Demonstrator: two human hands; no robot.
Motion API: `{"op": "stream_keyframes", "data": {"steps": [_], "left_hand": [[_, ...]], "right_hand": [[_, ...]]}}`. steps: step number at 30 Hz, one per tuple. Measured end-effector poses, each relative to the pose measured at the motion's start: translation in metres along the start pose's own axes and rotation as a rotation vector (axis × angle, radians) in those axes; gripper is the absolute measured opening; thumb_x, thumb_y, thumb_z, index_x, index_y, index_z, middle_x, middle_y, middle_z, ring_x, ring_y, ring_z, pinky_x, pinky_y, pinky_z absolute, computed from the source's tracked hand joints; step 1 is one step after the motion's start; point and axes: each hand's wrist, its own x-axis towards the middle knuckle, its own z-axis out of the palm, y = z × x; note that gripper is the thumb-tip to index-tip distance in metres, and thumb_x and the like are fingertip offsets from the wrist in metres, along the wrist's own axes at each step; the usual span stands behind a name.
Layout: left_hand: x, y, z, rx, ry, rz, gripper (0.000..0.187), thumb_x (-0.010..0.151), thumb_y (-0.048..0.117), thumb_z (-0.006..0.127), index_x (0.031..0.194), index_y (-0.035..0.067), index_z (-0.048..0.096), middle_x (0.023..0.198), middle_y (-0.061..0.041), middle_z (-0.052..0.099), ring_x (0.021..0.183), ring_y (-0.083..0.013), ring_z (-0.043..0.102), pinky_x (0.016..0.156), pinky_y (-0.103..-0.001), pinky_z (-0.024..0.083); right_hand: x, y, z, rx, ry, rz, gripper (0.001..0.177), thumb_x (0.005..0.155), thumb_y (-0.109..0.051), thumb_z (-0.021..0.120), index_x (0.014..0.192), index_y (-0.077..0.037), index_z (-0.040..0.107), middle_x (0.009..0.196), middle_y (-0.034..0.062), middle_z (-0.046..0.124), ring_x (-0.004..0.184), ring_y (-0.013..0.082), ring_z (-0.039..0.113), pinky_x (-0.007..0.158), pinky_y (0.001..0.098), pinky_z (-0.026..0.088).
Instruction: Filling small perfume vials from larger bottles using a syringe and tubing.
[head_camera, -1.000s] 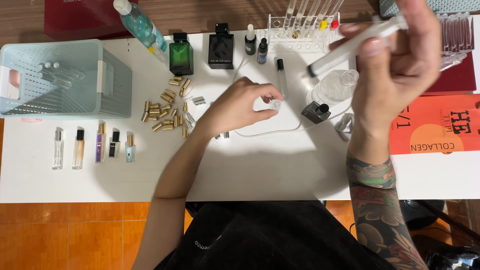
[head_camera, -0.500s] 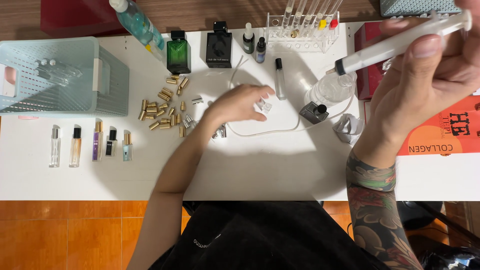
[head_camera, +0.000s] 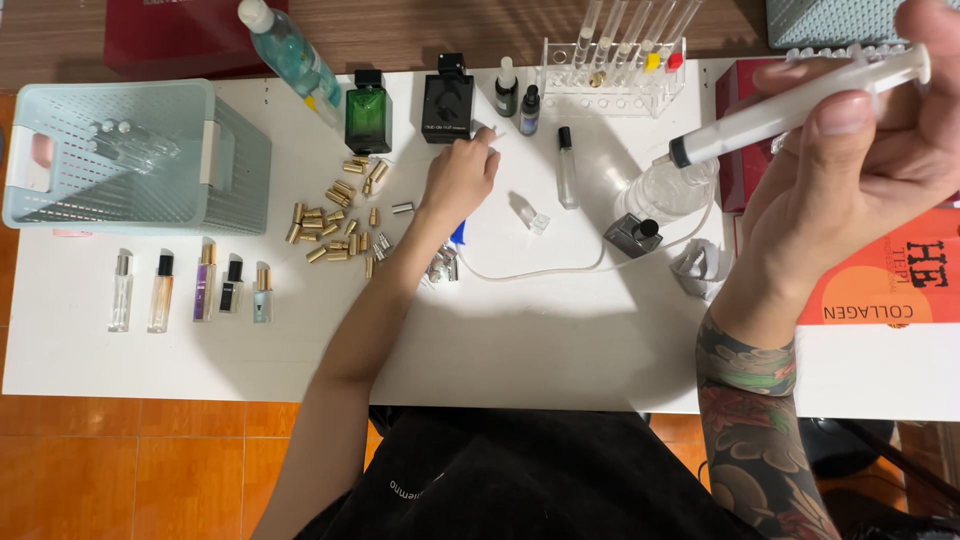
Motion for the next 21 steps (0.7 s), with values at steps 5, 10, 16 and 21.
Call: {"op": "stream_keyframes", "data": {"steps": [5, 10, 16, 21], "left_hand": [[-0.006, 0.018, -0.022, -0.138, 0.051, -0.008, 0.013, 0.097, 0.017, 0.068, 0.100, 0.005, 0.072, 0.080, -0.016, 0.074, 0.073, -0.0336, 0.073, 0.068, -0.045, 0.056], [-0.017, 0.047, -0.075, -0.294, -0.001, 0.019, 0.016, 0.093, 0.022, 0.076, 0.096, 0.007, 0.075, 0.079, -0.011, 0.075, 0.065, -0.0220, 0.069, 0.063, -0.037, 0.053], [-0.035, 0.062, -0.123, -0.634, 0.058, 0.188, 0.019, 0.092, 0.020, 0.083, 0.093, 0.003, 0.074, 0.089, -0.003, 0.075, 0.070, -0.0107, 0.063, 0.063, -0.027, 0.050], [-0.046, 0.065, -0.138, -0.741, 0.155, 0.236, 0.019, 0.094, 0.016, 0.084, 0.097, 0.002, 0.072, 0.089, -0.002, 0.075, 0.082, -0.0072, 0.069, 0.074, -0.023, 0.055]], "right_hand": [[0.002, -0.001, 0.003, -0.033, -0.003, 0.005, 0.045, 0.114, -0.015, 0.077, 0.146, 0.005, 0.053, 0.116, 0.0149, 0.065, 0.085, 0.0261, 0.068, 0.084, 0.0406, 0.060], [0.007, -0.002, 0.008, -0.006, -0.025, 0.020, 0.048, 0.108, -0.020, 0.080, 0.140, 0.003, 0.054, 0.101, 0.0098, 0.062, 0.079, 0.0221, 0.064, 0.081, 0.0373, 0.059], [0.012, -0.007, 0.016, -0.042, -0.063, 0.131, 0.043, 0.103, -0.017, 0.082, 0.125, -0.003, 0.048, 0.083, 0.0067, 0.056, 0.071, 0.0153, 0.053, 0.069, 0.0270, 0.046], [0.007, -0.014, 0.022, -0.113, -0.192, 0.191, 0.042, 0.107, -0.012, 0.083, 0.118, -0.006, 0.043, 0.089, 0.0075, 0.056, 0.077, 0.0144, 0.053, 0.072, 0.0241, 0.043]]}}
